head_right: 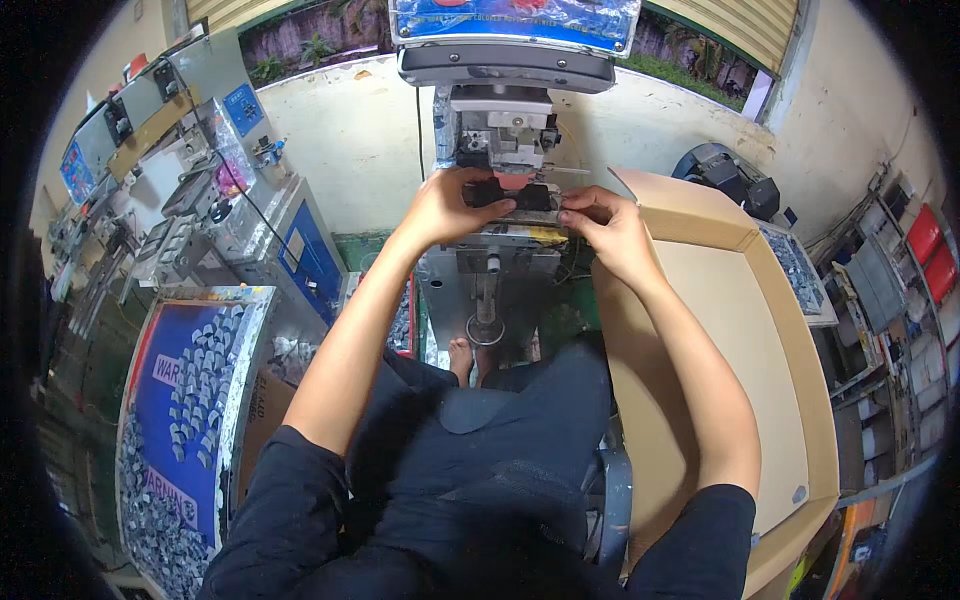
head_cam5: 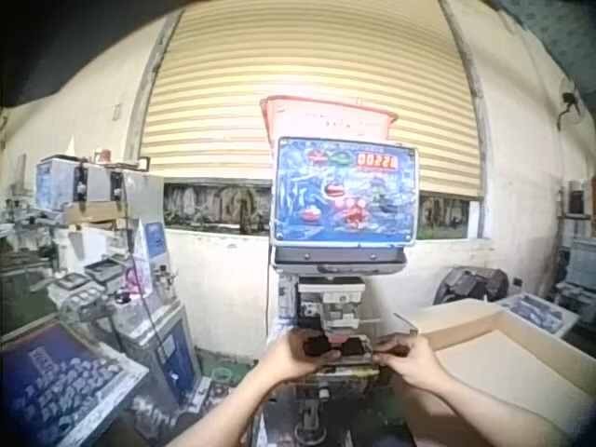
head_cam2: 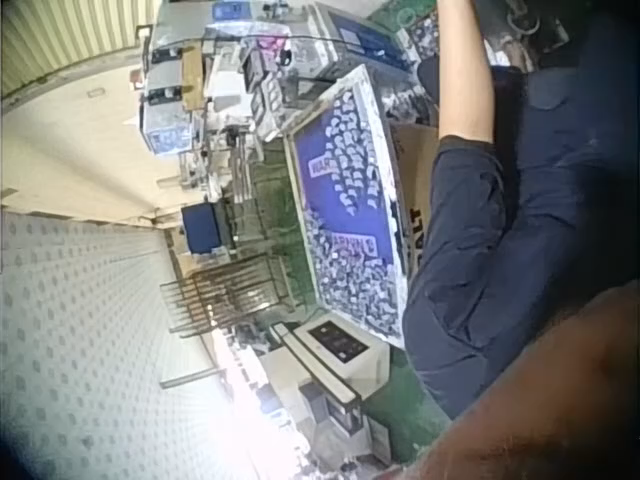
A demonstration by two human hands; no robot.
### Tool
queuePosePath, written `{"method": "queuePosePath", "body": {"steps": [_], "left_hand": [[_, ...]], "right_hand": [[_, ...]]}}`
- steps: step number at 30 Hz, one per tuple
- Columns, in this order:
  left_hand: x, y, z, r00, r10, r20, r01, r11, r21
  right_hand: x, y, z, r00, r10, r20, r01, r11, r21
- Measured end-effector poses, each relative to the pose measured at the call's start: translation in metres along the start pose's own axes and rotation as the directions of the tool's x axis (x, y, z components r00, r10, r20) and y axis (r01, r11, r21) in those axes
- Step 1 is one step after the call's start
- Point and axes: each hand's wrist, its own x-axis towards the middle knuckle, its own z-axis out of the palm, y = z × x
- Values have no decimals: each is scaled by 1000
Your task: The recorder is using a pad printing machine to apply a logo or symbol to plastic components, specifically what looks like lock buttons.
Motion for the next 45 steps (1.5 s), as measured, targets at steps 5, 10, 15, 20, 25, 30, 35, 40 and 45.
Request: {"method": "queuePosePath", "body": {"steps": [5, 10, 15, 20, 25, 30, 35, 40, 45], "left_hand": [[0, 1, 2, 999, -26, 27, 26, 1000, -1], [1, -1, 2, 1000, 2, -9, -2, 1000, 0], [2, -1, 1, 983, -163, 88, 162, 987, 20], [3, 1, 10, 999, -35, 3, 34, 997, 75], [0, -11, 11, 997, 60, -58, -52, 989, 139], [1, -6, 15, 996, 40, -85, -44, 998, -46], [0, -9, 16, 988, -108, -108, 104, 994, -45], [0, -17, 17, 963, -154, -221, 123, 981, -147], [-1, -12, 16, 963, -174, -206, 144, 978, -152]], "right_hand": [[0, 8, 3, 1000, -20, -9, 20, 998, -52], [1, 5, 12, 997, -47, -57, 40, 994, -106], [-3, -8, 27, 979, -162, -122, 109, 928, -356], [-2, 0, 19, 979, -164, -118, 117, 938, -327], [7, -13, 25, 994, -30, -102, -6, 942, -336], [26, -2, 24, 986, -124, -114, 100, 975, -197], [45, 8, 45, 987, -148, -57, 144, 987, -78], [54, 10, 54, 987, -151, -46, 140, 972, -189], [57, 10, 54, 989, -146, -38, 130, 953, -274]]}}
